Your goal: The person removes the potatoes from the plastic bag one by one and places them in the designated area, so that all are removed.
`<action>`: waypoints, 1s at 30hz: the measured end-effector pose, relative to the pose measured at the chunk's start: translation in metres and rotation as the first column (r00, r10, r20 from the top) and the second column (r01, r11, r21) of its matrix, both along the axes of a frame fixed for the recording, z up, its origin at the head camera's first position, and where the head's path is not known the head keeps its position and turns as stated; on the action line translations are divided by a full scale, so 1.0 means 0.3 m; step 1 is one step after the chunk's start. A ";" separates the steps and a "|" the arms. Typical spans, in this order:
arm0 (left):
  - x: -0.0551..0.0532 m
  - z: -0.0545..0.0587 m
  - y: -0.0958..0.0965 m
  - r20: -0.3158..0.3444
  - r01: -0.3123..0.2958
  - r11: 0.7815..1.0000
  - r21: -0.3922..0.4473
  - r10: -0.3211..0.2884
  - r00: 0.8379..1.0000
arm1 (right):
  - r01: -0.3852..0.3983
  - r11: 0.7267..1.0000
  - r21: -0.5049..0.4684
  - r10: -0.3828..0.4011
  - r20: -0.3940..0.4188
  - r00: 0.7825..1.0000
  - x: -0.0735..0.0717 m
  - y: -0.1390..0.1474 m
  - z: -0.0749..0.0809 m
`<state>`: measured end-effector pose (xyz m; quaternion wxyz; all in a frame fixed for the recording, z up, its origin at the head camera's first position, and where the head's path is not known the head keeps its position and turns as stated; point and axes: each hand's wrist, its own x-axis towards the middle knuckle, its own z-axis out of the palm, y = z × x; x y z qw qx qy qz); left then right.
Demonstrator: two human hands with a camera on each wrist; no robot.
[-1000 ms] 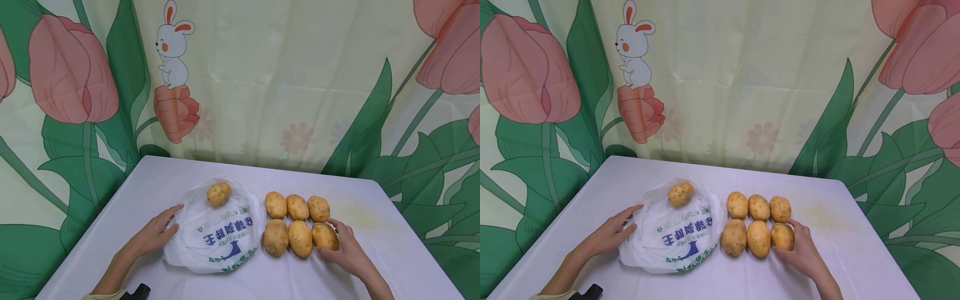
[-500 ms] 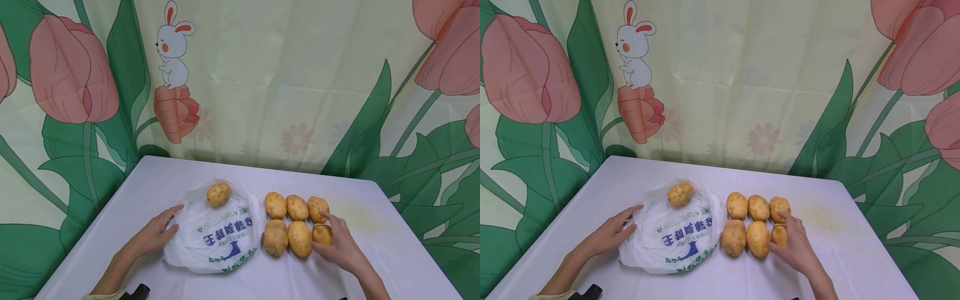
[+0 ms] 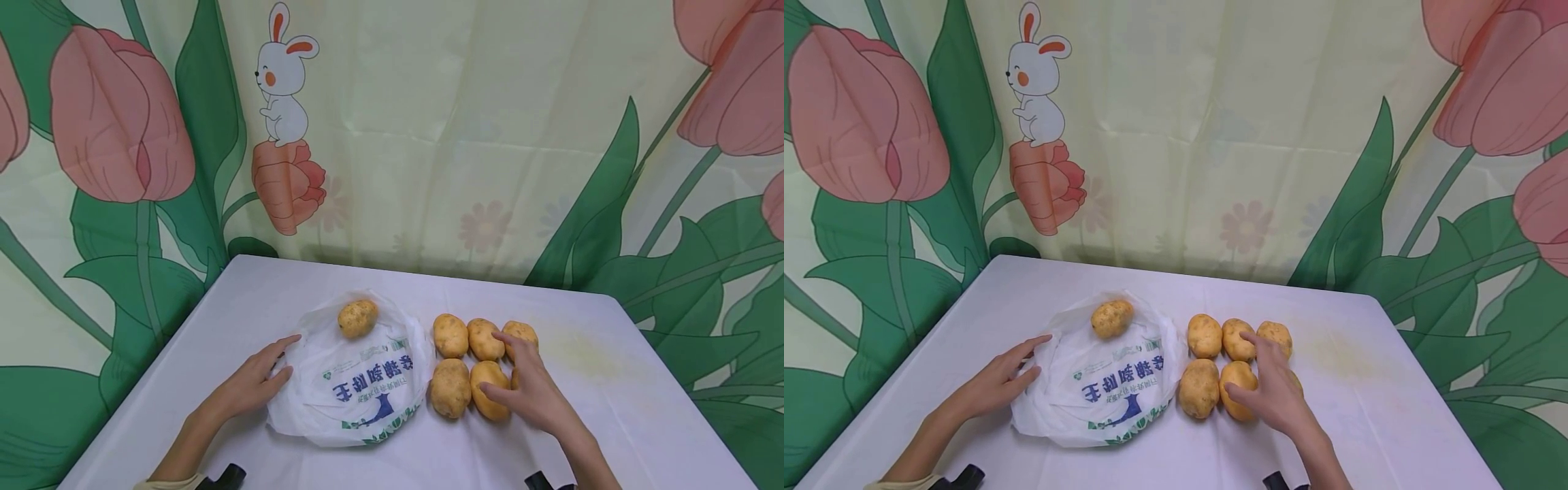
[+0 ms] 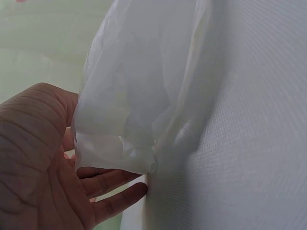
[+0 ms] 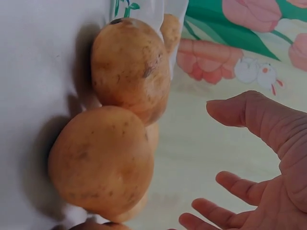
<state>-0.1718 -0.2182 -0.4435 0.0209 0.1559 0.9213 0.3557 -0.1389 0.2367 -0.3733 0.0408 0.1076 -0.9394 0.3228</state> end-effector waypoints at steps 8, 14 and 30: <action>-0.001 -0.004 0.000 -0.006 -0.008 1.000 -0.004 0.008 1.000 | 0.016 1.000 0.024 -0.016 0.005 1.000 -0.006 -0.041 0.009; 0.000 -0.008 -0.004 -0.042 0.012 1.000 0.004 -0.012 0.999 | -0.044 0.999 -0.022 0.043 -0.055 0.998 -0.021 -0.074 0.003; 0.000 -0.009 -0.005 -0.051 0.016 1.000 -0.001 -0.016 0.999 | -0.096 0.994 -0.049 0.095 -0.024 0.995 -0.048 -0.176 0.008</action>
